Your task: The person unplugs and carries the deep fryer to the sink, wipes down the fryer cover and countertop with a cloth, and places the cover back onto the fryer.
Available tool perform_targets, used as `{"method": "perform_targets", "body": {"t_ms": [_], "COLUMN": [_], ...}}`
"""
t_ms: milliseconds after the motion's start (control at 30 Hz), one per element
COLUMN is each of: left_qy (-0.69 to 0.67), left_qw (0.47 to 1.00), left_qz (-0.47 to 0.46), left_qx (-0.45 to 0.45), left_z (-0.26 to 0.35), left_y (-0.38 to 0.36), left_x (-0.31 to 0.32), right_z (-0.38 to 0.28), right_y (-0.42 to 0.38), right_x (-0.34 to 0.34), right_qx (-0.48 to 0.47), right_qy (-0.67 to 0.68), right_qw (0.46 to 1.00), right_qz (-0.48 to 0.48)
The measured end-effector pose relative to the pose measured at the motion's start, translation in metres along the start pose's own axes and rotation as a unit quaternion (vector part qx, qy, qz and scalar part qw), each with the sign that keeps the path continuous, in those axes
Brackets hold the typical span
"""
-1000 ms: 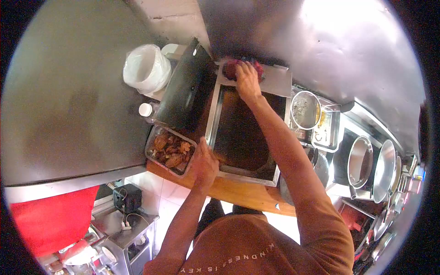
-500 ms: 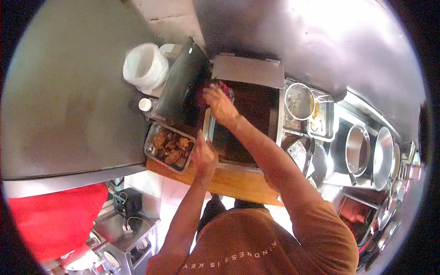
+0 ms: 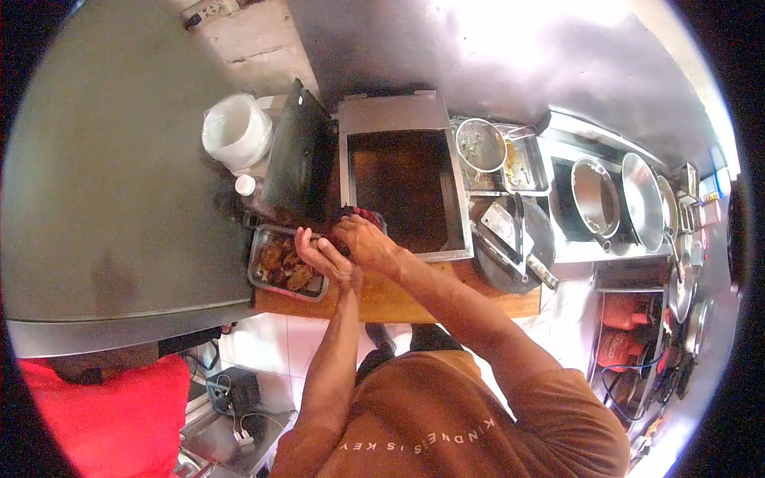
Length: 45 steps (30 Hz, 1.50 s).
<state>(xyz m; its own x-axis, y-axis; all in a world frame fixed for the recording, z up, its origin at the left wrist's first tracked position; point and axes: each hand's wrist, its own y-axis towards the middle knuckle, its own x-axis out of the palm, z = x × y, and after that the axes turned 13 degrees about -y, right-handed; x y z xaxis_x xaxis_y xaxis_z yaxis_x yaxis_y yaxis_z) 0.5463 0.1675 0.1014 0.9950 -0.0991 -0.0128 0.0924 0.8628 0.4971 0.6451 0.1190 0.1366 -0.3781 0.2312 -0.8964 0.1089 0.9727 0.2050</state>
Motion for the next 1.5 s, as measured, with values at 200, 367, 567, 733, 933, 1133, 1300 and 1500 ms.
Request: {"method": "perform_targets", "body": {"t_ms": [200,367,567,733,933,1133,1300,1500], "left_qy": [-0.051,-0.084,-0.092,-0.026,0.018,0.085,0.232,0.276], "left_qw": [0.994,0.939,0.941,0.961,0.914,0.895,0.899,0.881], "left_qz": [-0.089,-0.269,-0.267,-0.239,-0.367,-0.37,-0.352,-0.358], "left_qx": [-0.042,-0.198,-0.186,-0.135,-0.174,-0.233,-0.122,-0.142], "left_z": [0.003,0.022,0.021,0.035,0.036,0.034,0.021,0.023], "left_y": [0.029,0.037,0.01,0.003,-0.005,-0.013,-0.023,0.0], "left_x": [-0.045,-0.067,-0.084,-0.081,-0.067,-0.039,-0.02,-0.009], "right_z": [-0.044,-0.073,-0.072,-0.048,-0.058,-0.023,0.04,0.044], "right_y": [-0.025,-0.064,-0.067,-0.058,-0.063,-0.087,-0.099,-0.097], "right_x": [0.007,0.037,-0.003,0.032,0.049,-0.016,-0.008,-0.004], "right_qx": [0.026,0.037,0.101,0.083,0.098,0.187,0.287,0.318], "right_qy": [-0.079,-0.064,0.046,-0.072,-0.074,0.139,-0.124,-0.111], "right_qw": [0.996,0.997,0.988,0.99,0.985,0.944,0.9,0.919], "right_qz": [-0.044,0.026,0.111,0.083,0.122,0.233,0.304,0.207]}}
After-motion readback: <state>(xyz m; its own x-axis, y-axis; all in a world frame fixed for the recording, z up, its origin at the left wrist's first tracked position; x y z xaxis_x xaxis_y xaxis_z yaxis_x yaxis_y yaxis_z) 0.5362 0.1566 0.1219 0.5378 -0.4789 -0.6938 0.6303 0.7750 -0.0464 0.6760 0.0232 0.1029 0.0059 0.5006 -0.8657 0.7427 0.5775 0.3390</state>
